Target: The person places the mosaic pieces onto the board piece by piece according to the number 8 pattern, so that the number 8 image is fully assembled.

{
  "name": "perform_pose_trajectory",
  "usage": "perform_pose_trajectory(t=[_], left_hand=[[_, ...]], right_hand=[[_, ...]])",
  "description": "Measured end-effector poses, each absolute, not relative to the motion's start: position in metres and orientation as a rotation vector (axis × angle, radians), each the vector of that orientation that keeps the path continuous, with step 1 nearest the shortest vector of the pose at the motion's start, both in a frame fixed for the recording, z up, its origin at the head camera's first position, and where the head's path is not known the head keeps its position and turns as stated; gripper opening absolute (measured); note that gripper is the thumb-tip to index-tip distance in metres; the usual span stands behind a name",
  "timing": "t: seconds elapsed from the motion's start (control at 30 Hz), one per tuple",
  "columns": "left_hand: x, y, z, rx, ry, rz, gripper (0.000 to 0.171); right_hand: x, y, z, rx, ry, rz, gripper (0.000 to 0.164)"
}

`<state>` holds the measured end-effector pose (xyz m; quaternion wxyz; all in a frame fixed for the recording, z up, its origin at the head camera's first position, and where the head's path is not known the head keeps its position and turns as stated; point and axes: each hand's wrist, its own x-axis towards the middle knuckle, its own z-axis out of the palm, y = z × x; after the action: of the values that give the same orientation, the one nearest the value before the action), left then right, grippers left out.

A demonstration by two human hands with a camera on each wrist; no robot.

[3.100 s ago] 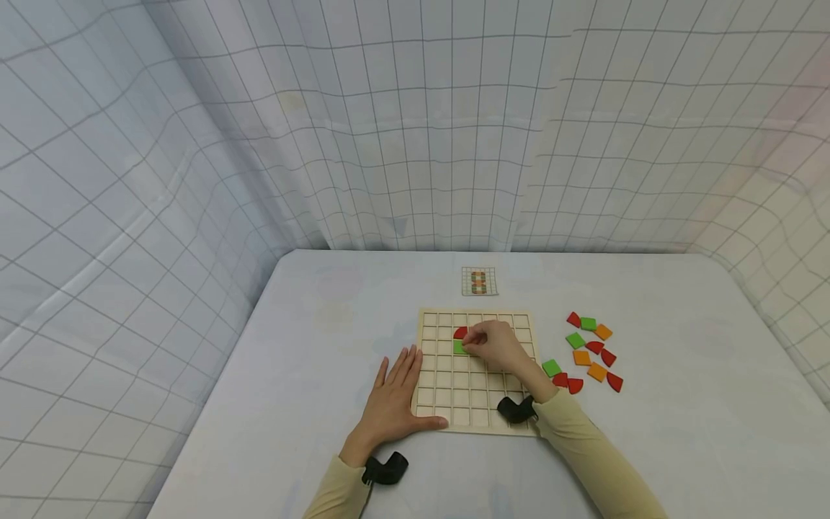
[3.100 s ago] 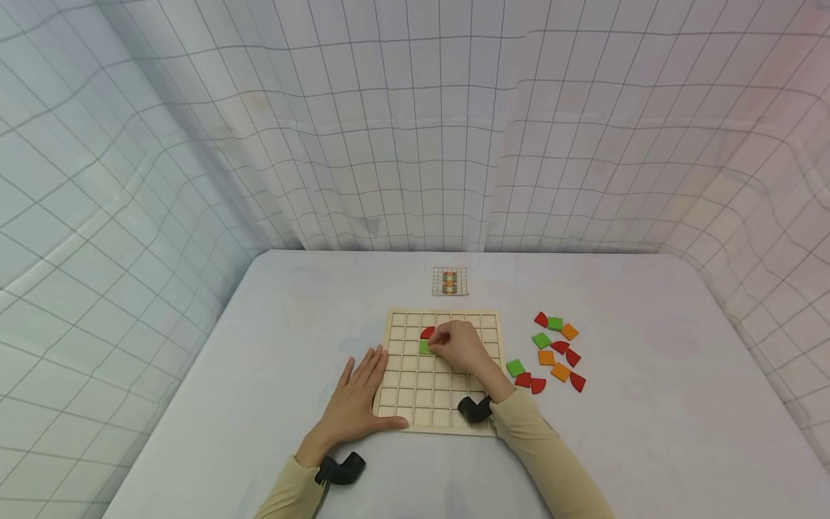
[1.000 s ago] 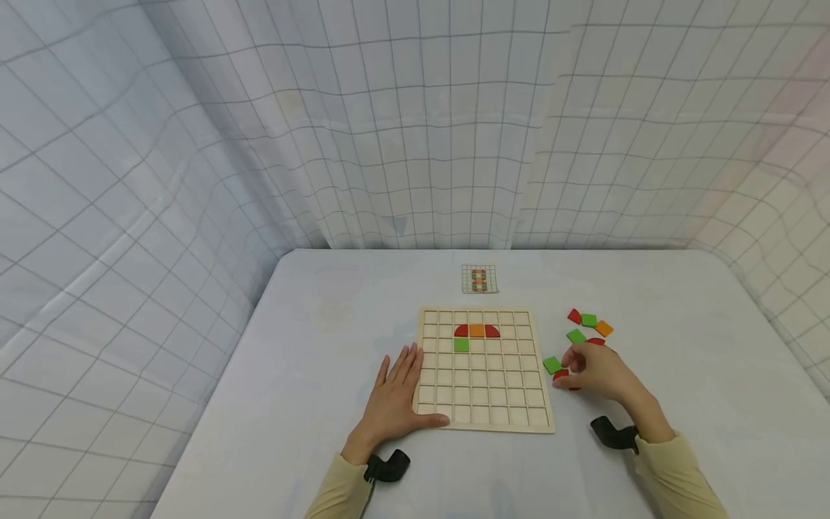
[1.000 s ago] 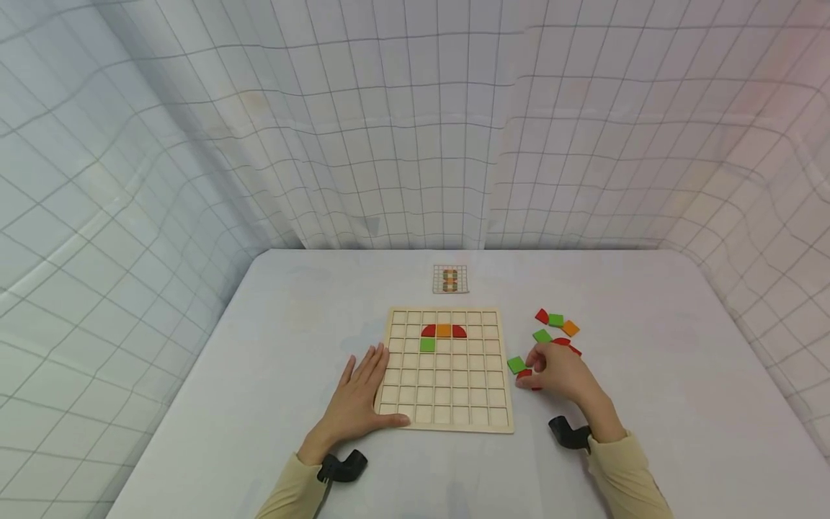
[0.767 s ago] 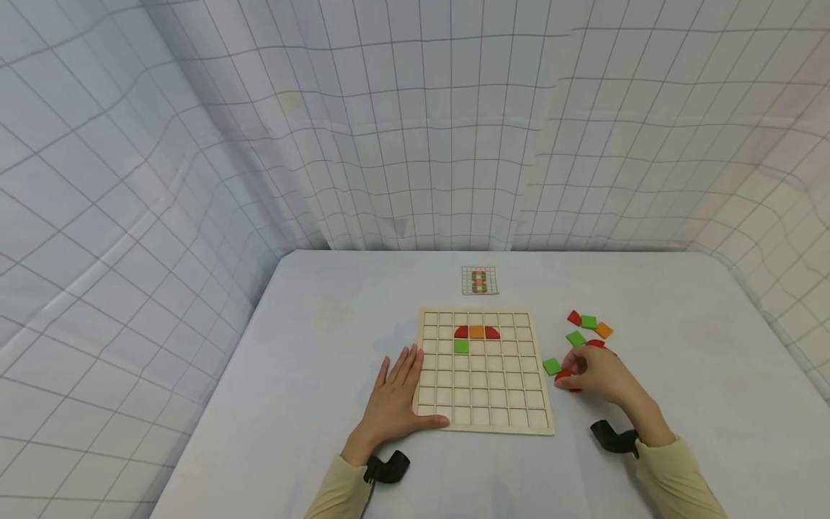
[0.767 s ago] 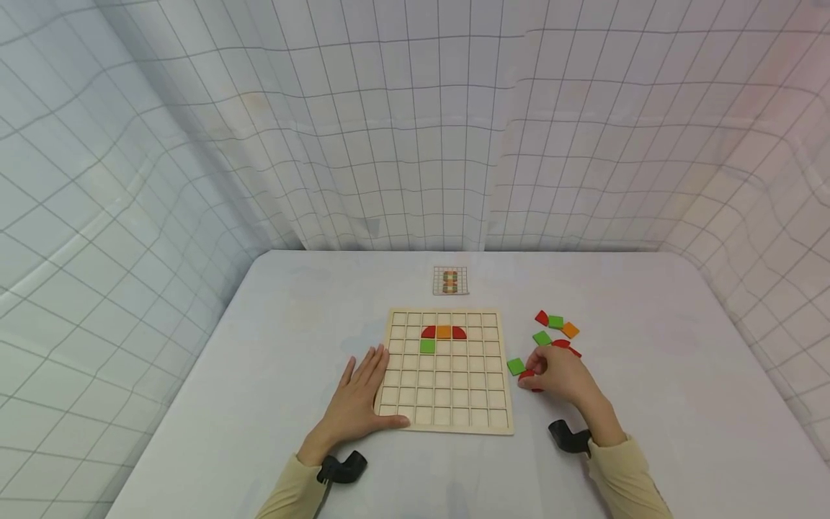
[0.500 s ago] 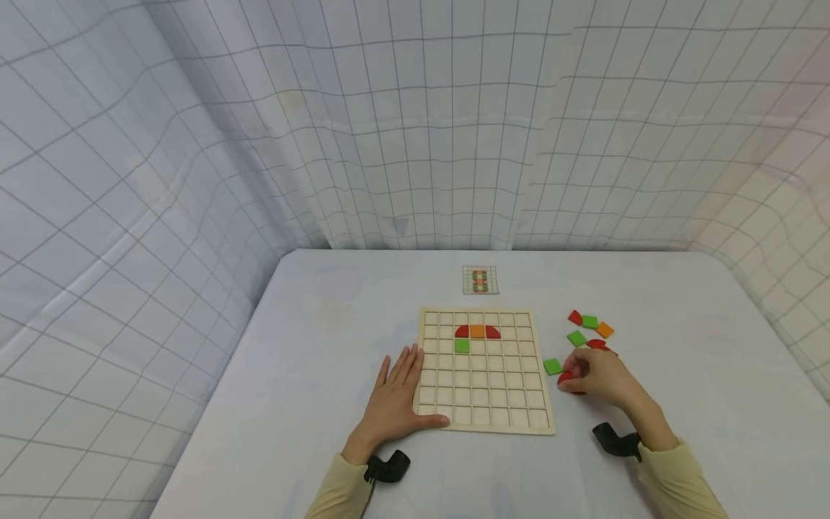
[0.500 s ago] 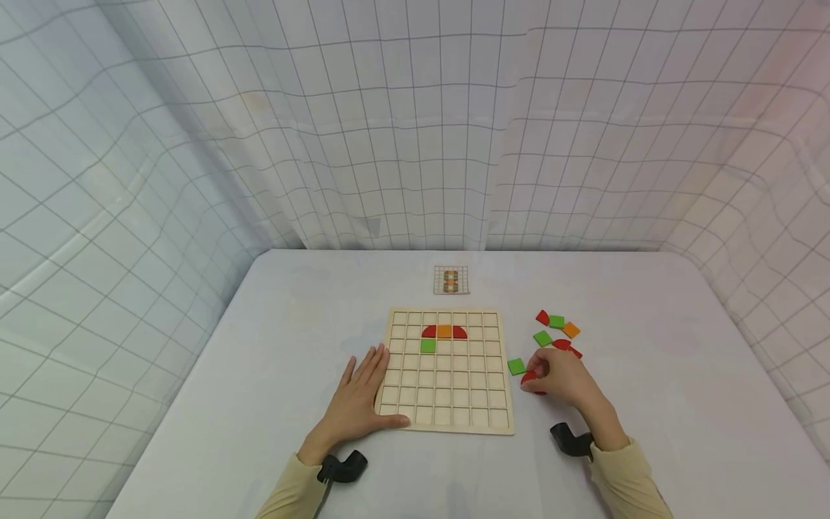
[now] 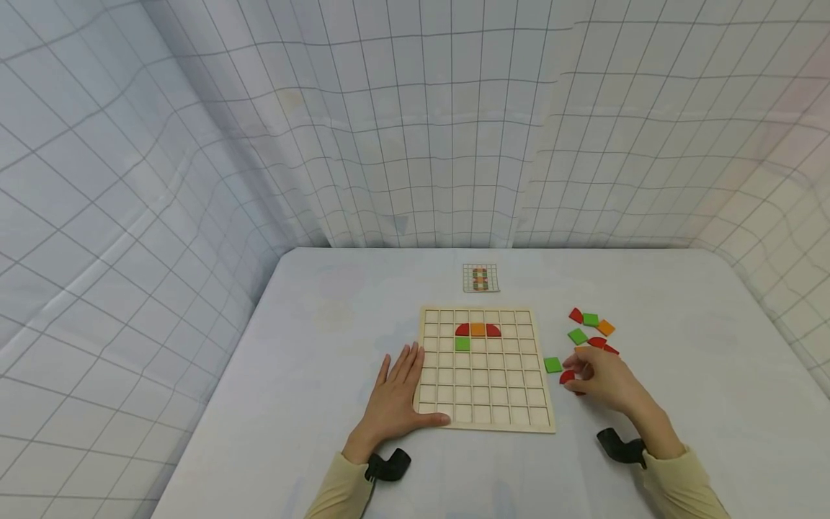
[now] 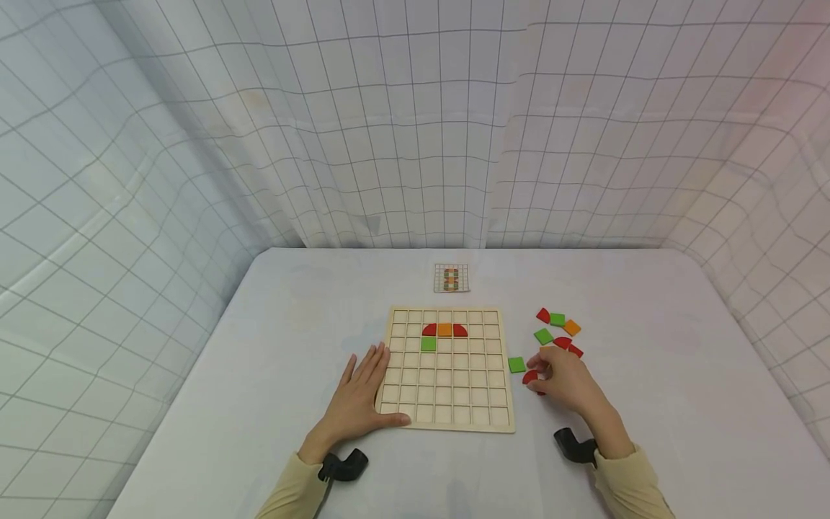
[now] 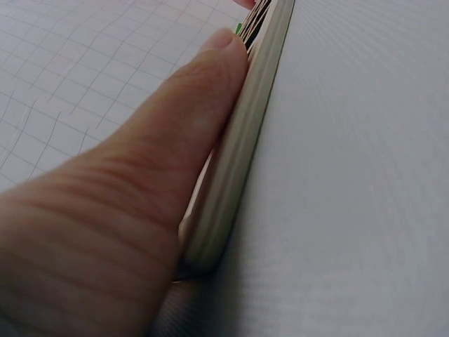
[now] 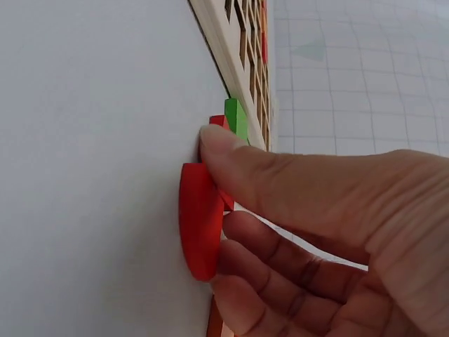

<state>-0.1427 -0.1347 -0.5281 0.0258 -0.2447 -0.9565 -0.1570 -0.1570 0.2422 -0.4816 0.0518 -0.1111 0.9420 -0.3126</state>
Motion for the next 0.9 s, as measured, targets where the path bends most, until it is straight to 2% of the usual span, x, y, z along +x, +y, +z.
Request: perform_pose_trajectory(t=[0.23, 0.6, 0.9], left_hand=[[-0.1431, -0.1343, -0.5282, -0.758, -2.944, -0.494, 0.118], [-0.1432, -0.1356, -0.5305, -0.761, -2.946, -0.508, 0.118], [-0.1431, -0.1356, -0.5297, -0.759, -2.952, -0.522, 0.118]], right_hand=[[-0.1555, 0.2437, -0.4801, -0.384, 2.871, -0.937, 0.016], [-0.1549, 0.2454, -0.4796, -0.357, 2.944, -0.875, 0.023], [-0.1565, 0.246, -0.4783, -0.348, 2.982, -0.963, 0.018]])
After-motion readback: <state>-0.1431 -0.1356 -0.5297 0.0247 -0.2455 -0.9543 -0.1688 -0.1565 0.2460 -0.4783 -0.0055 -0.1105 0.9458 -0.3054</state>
